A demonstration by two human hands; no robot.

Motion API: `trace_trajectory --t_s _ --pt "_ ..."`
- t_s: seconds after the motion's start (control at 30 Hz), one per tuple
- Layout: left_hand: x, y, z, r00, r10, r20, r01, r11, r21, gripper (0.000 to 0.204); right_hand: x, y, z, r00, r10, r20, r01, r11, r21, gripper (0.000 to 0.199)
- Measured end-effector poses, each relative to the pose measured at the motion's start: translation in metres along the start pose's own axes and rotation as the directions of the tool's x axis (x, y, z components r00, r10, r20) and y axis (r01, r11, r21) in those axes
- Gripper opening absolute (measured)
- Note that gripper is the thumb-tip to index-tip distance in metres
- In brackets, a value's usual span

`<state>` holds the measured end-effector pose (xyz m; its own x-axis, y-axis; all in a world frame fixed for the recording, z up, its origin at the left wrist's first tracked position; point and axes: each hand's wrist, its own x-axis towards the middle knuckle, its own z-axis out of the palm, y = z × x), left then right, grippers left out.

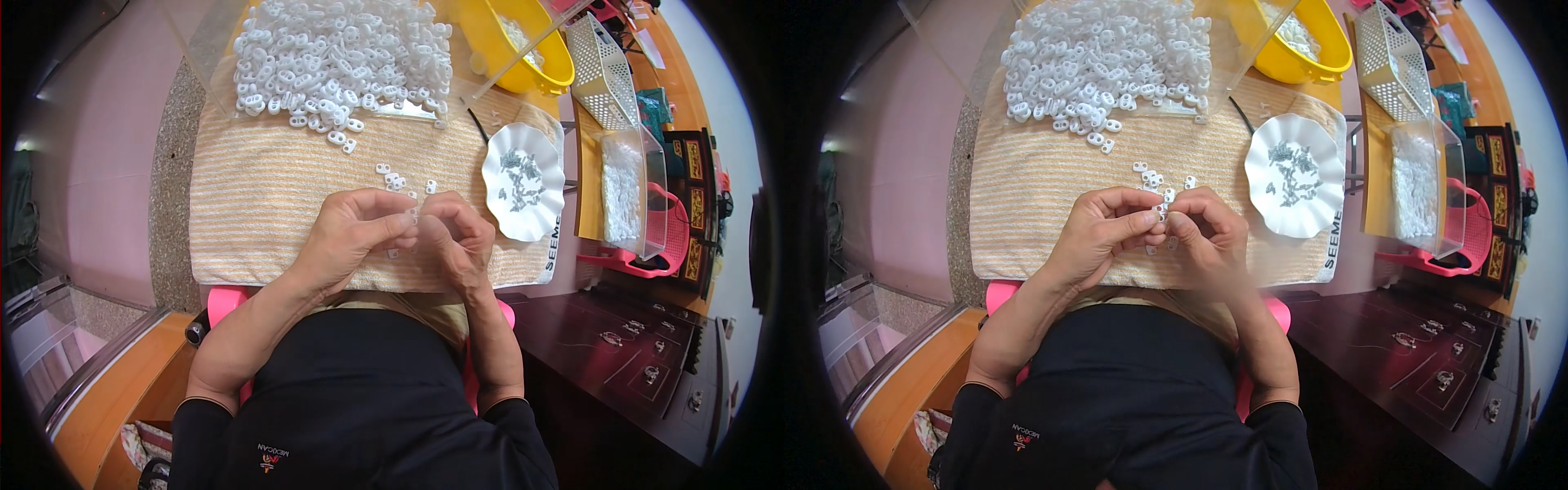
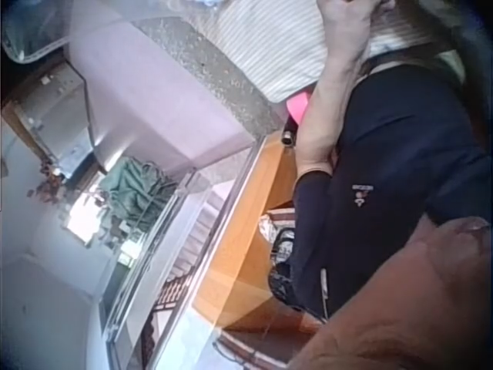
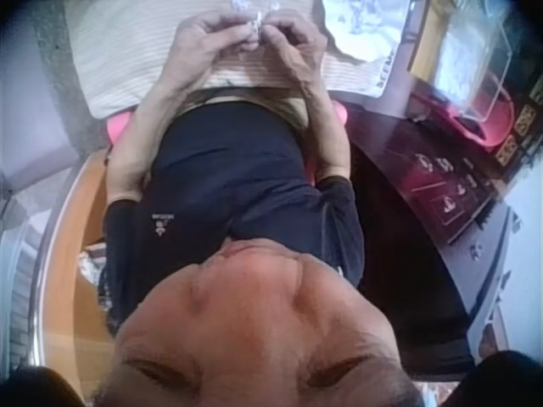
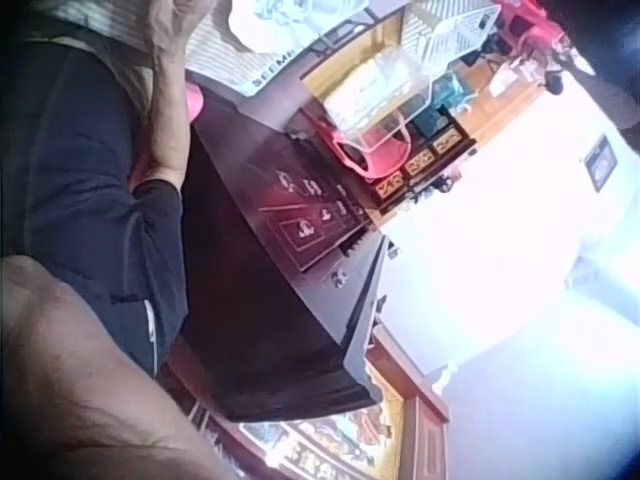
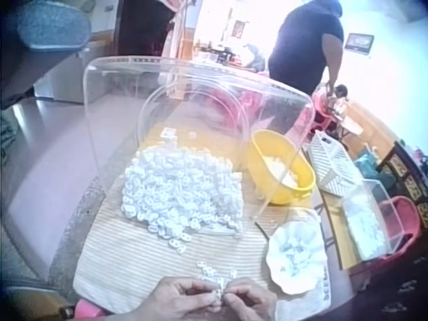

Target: Assembling small white plastic components by snapping two pieces together.

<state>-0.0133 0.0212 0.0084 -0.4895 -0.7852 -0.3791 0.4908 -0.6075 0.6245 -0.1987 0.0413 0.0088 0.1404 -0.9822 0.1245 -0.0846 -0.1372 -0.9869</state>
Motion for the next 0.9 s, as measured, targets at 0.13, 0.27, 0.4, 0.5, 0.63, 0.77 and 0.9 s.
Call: trace_trajectory --t_s 0.13,0.27,0.4,0.5,0.63,0.77,0.9 --pt "0.0008 0.0003 -0.0006 1.0 0.011 0.006 -0.011 0.999 0.041 0.02 0.0001 -0.0011 0.0001 1.0 0.013 0.003 -0.013 1.0 -0.001 0.005" --pt "0.0015 -0.0012 -0.0005 0.999 0.031 0.009 -0.031 0.997 0.073 0.019 0.0008 -0.0014 -0.0005 1.0 0.004 0.012 -0.003 0.998 -0.067 0.005" --pt "0.0012 -0.0036 -0.0004 0.999 0.052 0.013 -0.053 0.996 0.076 0.019 0.0021 -0.0068 0.0008 1.0 0.0 0.02 0.003 0.993 -0.114 0.003" --pt "0.0009 -0.0036 0.0006 0.999 0.044 0.004 -0.044 0.997 0.068 0.019 0.0016 -0.0066 0.0017 1.0 0.001 0.011 0.001 0.99 -0.138 0.003" --pt "0.0004 -0.0037 0.0009 0.998 0.06 -0.004 -0.059 0.995 0.086 0.019 0.0006 -0.0019 0.0018 1.0 -0.01 0.019 0.013 0.986 -0.164 0.004" --pt "0.0005 -0.0051 0.0011 0.997 0.079 -0.011 -0.077 0.992 0.099 0.019 -0.0004 -0.0011 0.004 0.999 0.035 0.002 -0.035 0.99 -0.137 0.006" --pt "-0.0005 -0.0048 0.0026 0.996 0.09 -0.017 -0.088 0.99 0.11 0.02 -0.001 -0.0004 0.0043 0.998 0.07 -0.006 -0.07 0.989 -0.128 0.009"
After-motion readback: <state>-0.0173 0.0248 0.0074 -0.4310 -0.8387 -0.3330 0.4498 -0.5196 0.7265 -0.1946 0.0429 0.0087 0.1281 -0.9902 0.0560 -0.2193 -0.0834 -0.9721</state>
